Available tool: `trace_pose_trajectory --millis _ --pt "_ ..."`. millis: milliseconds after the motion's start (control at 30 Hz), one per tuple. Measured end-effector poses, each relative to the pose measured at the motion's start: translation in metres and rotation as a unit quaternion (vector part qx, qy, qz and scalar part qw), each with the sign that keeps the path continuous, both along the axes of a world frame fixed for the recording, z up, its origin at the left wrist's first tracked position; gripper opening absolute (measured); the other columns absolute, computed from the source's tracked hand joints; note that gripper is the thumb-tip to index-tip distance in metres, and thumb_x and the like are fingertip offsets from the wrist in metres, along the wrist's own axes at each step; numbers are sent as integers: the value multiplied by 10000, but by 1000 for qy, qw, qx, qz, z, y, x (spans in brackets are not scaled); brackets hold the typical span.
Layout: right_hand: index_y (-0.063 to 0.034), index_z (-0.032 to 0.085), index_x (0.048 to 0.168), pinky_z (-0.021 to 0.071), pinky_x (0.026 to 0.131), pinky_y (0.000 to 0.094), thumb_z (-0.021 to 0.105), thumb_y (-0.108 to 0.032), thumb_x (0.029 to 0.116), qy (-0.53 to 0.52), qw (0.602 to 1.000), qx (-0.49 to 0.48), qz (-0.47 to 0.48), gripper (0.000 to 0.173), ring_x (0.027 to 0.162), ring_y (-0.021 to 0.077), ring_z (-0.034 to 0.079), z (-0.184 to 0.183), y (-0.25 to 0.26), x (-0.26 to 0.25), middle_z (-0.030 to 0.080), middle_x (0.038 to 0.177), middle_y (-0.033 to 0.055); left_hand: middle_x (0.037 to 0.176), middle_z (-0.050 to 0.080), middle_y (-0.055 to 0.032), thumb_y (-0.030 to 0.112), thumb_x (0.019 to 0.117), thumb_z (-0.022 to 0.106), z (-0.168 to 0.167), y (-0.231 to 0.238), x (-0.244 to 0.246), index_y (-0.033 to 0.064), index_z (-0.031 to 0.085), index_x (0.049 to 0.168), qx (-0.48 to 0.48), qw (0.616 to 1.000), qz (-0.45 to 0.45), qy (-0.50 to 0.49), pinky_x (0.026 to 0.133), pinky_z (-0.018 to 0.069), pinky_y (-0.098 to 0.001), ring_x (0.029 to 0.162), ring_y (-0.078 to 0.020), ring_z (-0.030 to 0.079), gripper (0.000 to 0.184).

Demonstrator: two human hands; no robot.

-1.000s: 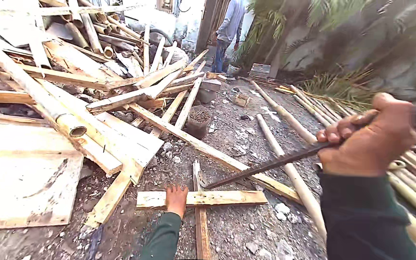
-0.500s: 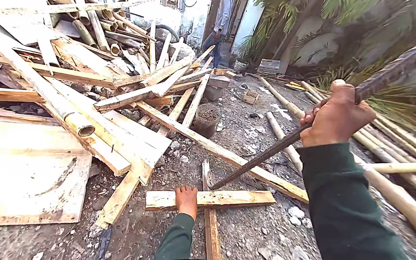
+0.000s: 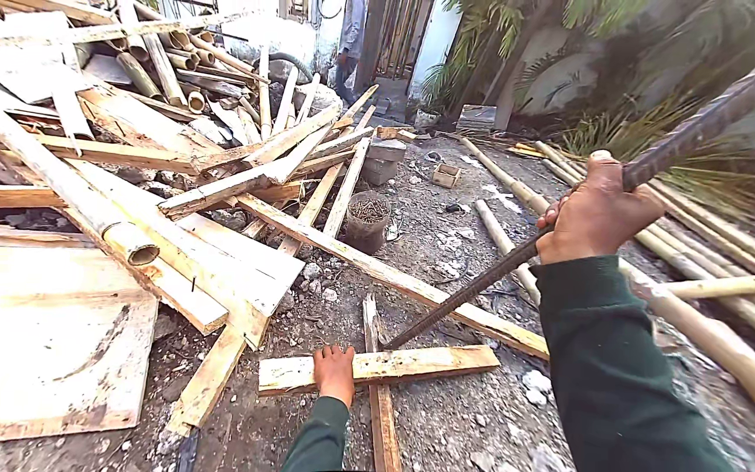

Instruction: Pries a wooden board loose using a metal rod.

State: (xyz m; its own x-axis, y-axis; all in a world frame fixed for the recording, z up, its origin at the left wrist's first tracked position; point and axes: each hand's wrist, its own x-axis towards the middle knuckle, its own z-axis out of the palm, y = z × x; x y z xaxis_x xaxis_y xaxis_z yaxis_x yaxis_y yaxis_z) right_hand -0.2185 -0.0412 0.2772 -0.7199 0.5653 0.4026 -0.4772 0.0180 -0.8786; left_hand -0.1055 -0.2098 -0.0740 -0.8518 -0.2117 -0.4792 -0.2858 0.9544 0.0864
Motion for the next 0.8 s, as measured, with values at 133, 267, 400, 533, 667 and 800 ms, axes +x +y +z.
trace_pose_trajectory --millis 133,267,400,533,667,800 --pt "-217 472 767 401 375 256 620 -330 1012 -13 1000 15 -13 307 381 57 396 -4 0 -4 389 543 -86 1480 542 -177 228 734 848 0 1 0 280 459 1542 -5 1000 1 -3 1092 389 -621 1350 -412 502 899" --pt "-207 476 796 402 382 251 626 -311 1011 -11 1000 11 -13 282 389 56 393 -2 -1 -2 393 565 -84 1481 536 -196 196 751 839 2 2 1 256 471 1532 1 1000 4 -5 1095 384 -633 1357 -423 494 866" --pt "-219 467 774 407 374 257 627 -318 1005 -14 1000 5 -12 298 380 57 395 0 0 -3 389 547 -85 1483 536 -183 216 755 834 0 1 0 271 454 1543 -8 1000 -4 -9 1091 391 -621 1354 -413 496 877" --pt "-212 480 791 402 377 251 637 -327 999 -15 1000 11 -20 285 384 54 391 -1 -1 -8 403 560 -83 1488 531 -186 214 758 830 -2 1 -1 284 444 1549 -8 1000 -3 -15 1092 392 -616 1362 -412 491 883" --pt "-221 473 797 409 383 254 636 -352 1003 -34 999 6 -6 293 387 56 394 1 -1 -10 389 563 -86 1483 536 -184 194 772 812 -1 1 -1 275 453 1544 -13 1000 -6 -14 1088 393 -613 1355 -408 497 856" --pt "-225 468 800 409 369 253 639 -348 1000 -36 999 7 -4 291 376 51 388 1 -1 -12 385 553 -91 1481 536 -190 171 775 809 2 2 -1 263 464 1535 -9 1000 -5 -14 1091 390 -618 1358 -414 494 840"
